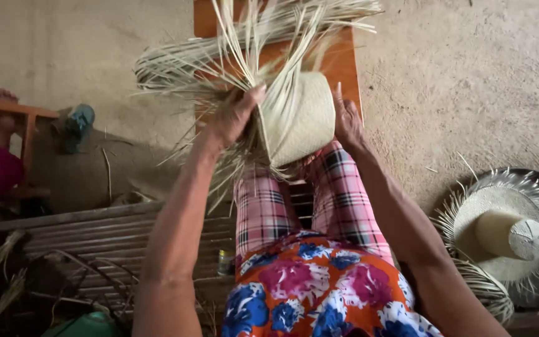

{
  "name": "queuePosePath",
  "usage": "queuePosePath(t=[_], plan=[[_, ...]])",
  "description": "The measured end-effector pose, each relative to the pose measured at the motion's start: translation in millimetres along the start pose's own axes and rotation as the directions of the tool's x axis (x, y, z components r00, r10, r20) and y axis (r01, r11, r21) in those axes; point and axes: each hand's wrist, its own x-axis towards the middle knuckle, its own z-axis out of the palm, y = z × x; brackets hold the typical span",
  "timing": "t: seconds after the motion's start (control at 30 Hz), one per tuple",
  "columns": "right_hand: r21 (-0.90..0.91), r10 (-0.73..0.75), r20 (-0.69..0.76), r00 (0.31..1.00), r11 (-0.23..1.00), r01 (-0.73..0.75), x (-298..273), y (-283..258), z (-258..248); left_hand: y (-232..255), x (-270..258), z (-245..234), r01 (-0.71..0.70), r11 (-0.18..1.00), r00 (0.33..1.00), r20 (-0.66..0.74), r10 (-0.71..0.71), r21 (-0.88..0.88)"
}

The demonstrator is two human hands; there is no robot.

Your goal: Weaving a hat by interlacing dried plant fibers

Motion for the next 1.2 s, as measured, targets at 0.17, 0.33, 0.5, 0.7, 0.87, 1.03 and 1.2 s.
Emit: queuePosePath(t=[0.17,0.33,0.5,0.7,0.87,1.03,1.2], plan=[[-0.427,-0.234,-0.322,0.917,0.901,0.08,30,87,18,7,-40,-10,-0.411,0.842,0.888,-0.054,0.456,0.348],[-0.84,-0.624,-0.453,0.636,0.538,-0.07,53,166,39,-116,0,11,-0.663,0.731,0.739,-0.013,0.674,0.162],[-0.921,-0.933,-0.186,0.31,0.055,-0.386,68,231,53,-171,24,40,-0.372,-0.158,-0.058,0.148,0.987,0.914],[-0.868,-0.97,0.053,0.237,-0.162,-0.47,37,217,61,-94,-23,23,-0.574,0.752,0.733,-0.207,0.648,0.324],[-0.956,-0.883,0.038,0.467,0.105,0.274,-56,176,33,-92,-55,58,-0.349,0.802,0.642,-0.5,0.582,0.485],[-0.263,-0.706,0.307,0.639,0.582,0.769,-127,90,27,-97,-59,75,-0.26,0.647,0.249,-0.597,0.762,0.717],[-0.477,-0.991,0.133,-0.001,-0.065,0.876,-135,-93,33,-81,-63,52,-0.295,0.475,0.283,-0.399,0.872,0.829]])
